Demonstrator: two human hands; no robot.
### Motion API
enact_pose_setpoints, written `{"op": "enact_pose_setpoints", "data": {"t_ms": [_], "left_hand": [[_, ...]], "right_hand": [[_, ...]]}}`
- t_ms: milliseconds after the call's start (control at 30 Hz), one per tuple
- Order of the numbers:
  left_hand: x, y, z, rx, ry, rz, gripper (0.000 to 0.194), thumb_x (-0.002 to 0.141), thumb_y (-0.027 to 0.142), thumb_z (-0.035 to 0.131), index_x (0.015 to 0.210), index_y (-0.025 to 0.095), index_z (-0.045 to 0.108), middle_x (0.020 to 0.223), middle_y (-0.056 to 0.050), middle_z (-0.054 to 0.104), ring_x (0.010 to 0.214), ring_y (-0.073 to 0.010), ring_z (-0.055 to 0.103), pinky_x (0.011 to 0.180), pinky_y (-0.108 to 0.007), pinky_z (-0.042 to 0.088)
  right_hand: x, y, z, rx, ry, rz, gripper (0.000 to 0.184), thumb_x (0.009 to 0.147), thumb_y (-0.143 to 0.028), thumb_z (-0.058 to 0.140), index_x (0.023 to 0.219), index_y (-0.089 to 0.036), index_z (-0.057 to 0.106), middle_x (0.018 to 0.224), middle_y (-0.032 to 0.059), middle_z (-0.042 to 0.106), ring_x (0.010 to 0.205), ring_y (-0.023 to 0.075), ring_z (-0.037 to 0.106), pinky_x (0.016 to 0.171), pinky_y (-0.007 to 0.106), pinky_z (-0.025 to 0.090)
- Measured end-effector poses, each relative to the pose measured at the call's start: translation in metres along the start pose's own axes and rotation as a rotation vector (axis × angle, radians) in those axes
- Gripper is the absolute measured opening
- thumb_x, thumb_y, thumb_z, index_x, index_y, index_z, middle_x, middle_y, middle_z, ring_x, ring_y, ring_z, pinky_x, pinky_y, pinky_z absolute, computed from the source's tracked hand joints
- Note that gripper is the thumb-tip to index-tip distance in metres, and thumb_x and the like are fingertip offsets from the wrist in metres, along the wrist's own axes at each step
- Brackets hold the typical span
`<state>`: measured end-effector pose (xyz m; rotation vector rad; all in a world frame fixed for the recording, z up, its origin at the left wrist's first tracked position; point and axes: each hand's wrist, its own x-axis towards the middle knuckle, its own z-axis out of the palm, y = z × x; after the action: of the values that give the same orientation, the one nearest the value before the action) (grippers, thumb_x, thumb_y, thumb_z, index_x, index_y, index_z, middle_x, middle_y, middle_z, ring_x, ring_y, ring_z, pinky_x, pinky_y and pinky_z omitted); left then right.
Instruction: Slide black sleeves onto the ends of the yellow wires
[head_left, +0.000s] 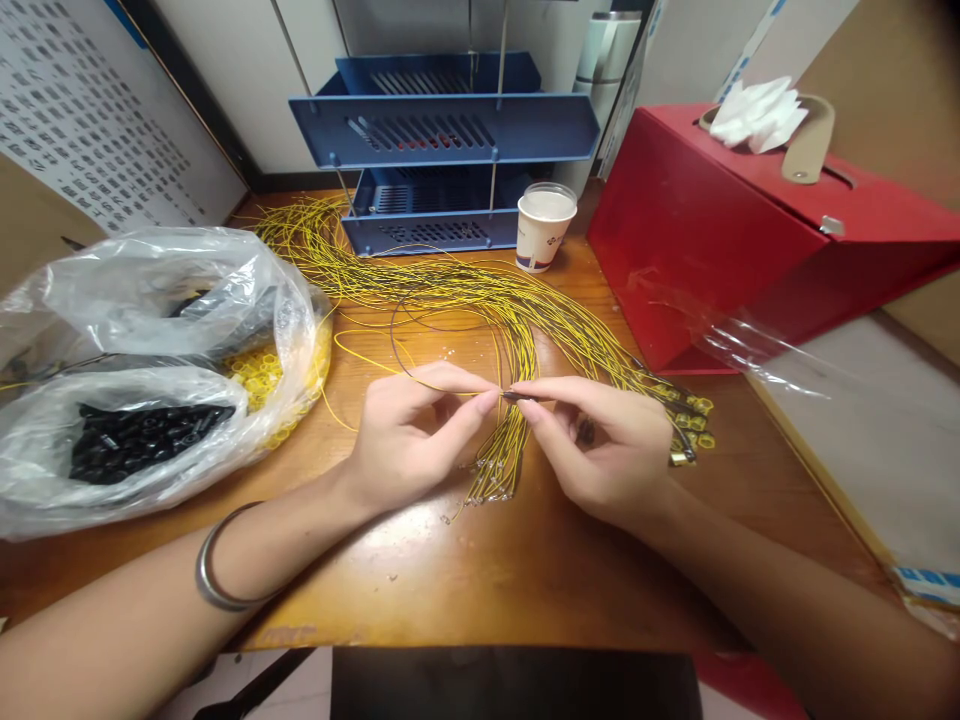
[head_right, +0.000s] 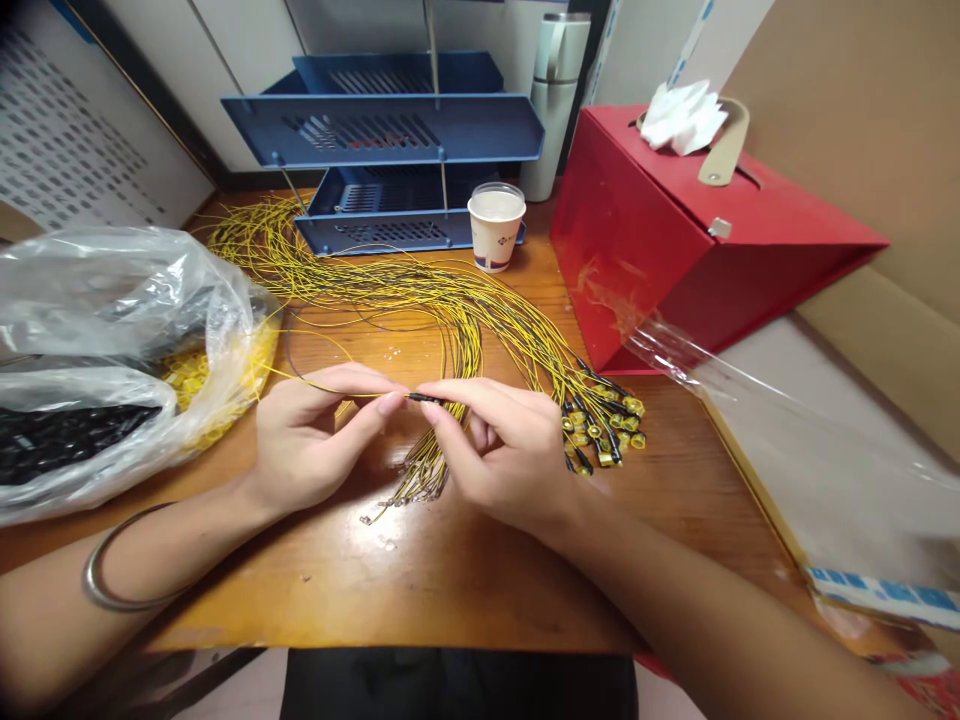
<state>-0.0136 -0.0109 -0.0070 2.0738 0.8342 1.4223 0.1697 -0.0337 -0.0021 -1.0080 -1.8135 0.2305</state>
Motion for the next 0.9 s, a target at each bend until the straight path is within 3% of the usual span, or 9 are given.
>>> {"op": "enact_pose_setpoints", "data": {"t_ms": [267, 500, 567, 767, 900], "left_hand": [[0.002, 0.003, 0.002, 0.019, 0.039, -0.094, 0.004, 0.081, 0.017, 0.069, 0.080, 0.014, 0.072, 0.071, -0.004, 0.074, 0.060, -0.0127, 0.066, 0.054, -0.022, 0.052], [0.002, 0.001, 0.001, -0.043, -0.008, -0.058, 0.005, 0.081, 0.014, 0.069, 0.083, 0.014, 0.073, 0.076, -0.006, 0.074, 0.065, -0.0135, 0.068, 0.059, -0.023, 0.053], [0.001, 0.001, 0.001, -0.076, -0.034, -0.069, 0.005, 0.082, 0.013, 0.069, 0.084, 0.014, 0.073, 0.077, -0.006, 0.074, 0.066, -0.0137, 0.068, 0.059, -0.023, 0.053], [0.003, -0.003, 0.000, -0.297, -0.011, -0.346, 0.015, 0.090, 0.026, 0.060, 0.084, 0.015, 0.069, 0.062, -0.001, 0.066, 0.046, -0.0095, 0.057, 0.046, -0.023, 0.048], [0.014, 0.001, -0.003, -0.527, 0.108, -0.537, 0.018, 0.093, 0.030, 0.053, 0.081, 0.016, 0.058, 0.089, -0.005, 0.070, 0.046, -0.0077, 0.055, 0.041, -0.023, 0.046]], "right_hand": [[0.000, 0.001, 0.002, -0.047, 0.039, -0.004, 0.004, 0.083, -0.018, 0.067, 0.085, -0.020, 0.070, 0.058, -0.0033, 0.067, 0.039, 0.0056, 0.046, 0.039, 0.020, 0.038], [-0.003, 0.003, 0.002, 0.062, -0.021, 0.063, 0.016, 0.082, -0.020, 0.066, 0.098, -0.016, 0.069, 0.050, -0.0065, 0.055, 0.038, 0.0057, 0.042, 0.039, 0.020, 0.038], [-0.003, 0.004, 0.003, 0.067, -0.021, 0.039, 0.013, 0.082, -0.018, 0.067, 0.094, -0.016, 0.070, 0.054, -0.0047, 0.058, 0.040, 0.0060, 0.044, 0.041, 0.021, 0.038], [-0.001, 0.005, 0.002, 0.067, 0.002, -0.023, 0.011, 0.080, -0.012, 0.068, 0.089, -0.018, 0.071, 0.072, 0.0005, 0.071, 0.045, 0.0065, 0.048, 0.043, 0.023, 0.037], [0.002, 0.004, -0.005, 0.001, 0.052, -0.003, 0.013, 0.077, -0.010, 0.070, 0.087, -0.018, 0.071, 0.067, 0.0001, 0.068, 0.046, 0.0070, 0.048, 0.043, 0.024, 0.037]]}}
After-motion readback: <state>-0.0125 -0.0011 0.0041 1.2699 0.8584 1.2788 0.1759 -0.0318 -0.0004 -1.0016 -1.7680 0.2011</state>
